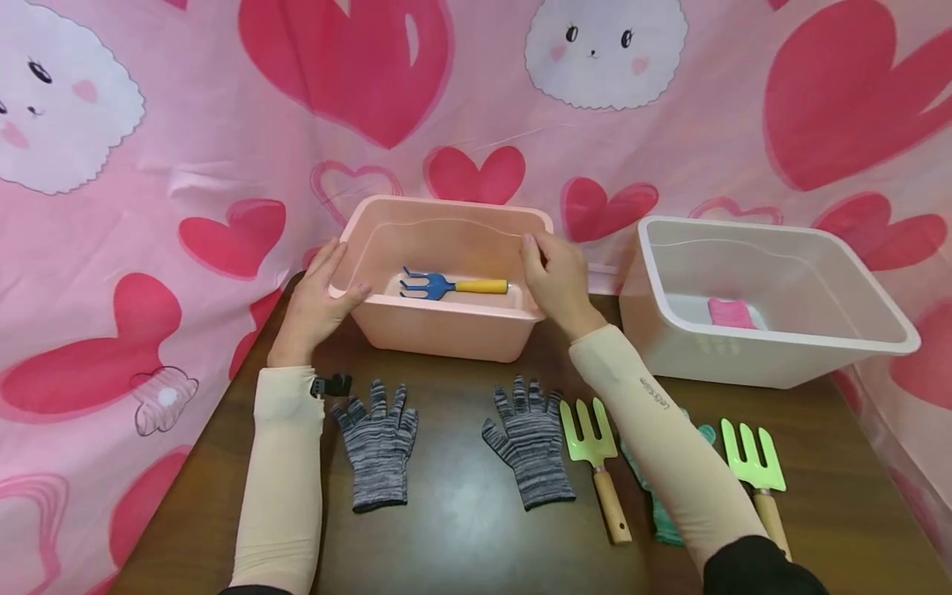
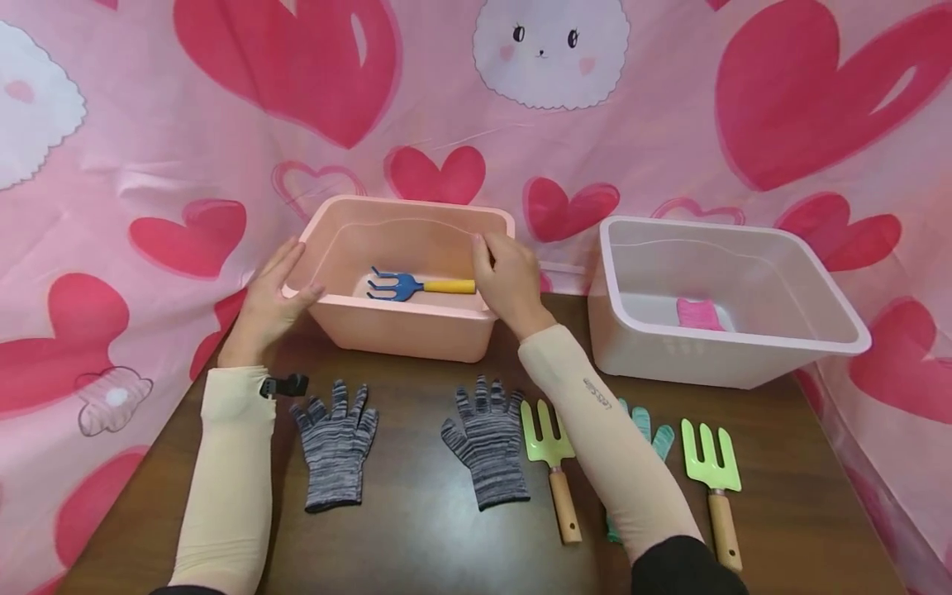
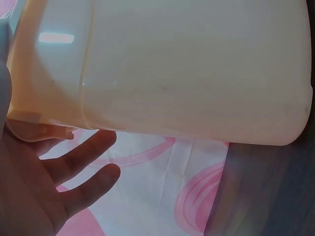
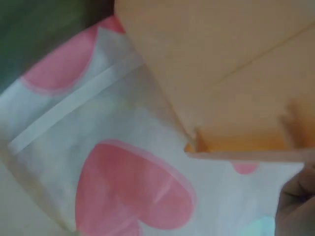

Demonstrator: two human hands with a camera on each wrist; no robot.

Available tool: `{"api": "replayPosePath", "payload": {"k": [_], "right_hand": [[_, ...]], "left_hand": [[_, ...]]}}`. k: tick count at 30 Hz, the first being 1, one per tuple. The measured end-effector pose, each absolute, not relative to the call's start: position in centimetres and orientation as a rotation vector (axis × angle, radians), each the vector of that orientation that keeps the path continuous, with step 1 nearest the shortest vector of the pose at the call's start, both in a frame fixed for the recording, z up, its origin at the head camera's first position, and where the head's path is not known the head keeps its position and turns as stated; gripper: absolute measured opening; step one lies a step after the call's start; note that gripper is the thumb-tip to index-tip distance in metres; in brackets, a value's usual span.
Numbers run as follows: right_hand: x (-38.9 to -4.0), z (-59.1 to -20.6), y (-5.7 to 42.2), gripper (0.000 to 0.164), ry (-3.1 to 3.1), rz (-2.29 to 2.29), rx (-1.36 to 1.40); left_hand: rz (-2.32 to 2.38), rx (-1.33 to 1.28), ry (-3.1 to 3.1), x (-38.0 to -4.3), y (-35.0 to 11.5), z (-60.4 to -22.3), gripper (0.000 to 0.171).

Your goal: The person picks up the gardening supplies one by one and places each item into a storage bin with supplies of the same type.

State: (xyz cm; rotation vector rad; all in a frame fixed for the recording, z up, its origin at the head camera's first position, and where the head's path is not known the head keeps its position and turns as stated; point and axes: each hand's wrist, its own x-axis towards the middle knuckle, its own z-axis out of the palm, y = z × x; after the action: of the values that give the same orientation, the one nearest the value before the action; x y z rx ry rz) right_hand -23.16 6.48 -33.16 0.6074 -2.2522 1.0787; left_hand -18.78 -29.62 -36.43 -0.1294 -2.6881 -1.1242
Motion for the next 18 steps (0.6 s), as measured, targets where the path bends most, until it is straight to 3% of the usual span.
{"api": "replayPosePath", "payload": {"k": [8,18], "right_hand": [[-14.7,-34.3,10.0,0.012,-2.472,1.143,0.522],[-3.8,-38.8,14.8,0.023,-3.167,0.723,0.431]], "left_hand": [[-1.107,-0.120,-2.689,-19.0,-29.4,-36.1,0.091],[-1.129,-0.097,-2.683,-18.6,-29.2,-36.5,0.091]]}}
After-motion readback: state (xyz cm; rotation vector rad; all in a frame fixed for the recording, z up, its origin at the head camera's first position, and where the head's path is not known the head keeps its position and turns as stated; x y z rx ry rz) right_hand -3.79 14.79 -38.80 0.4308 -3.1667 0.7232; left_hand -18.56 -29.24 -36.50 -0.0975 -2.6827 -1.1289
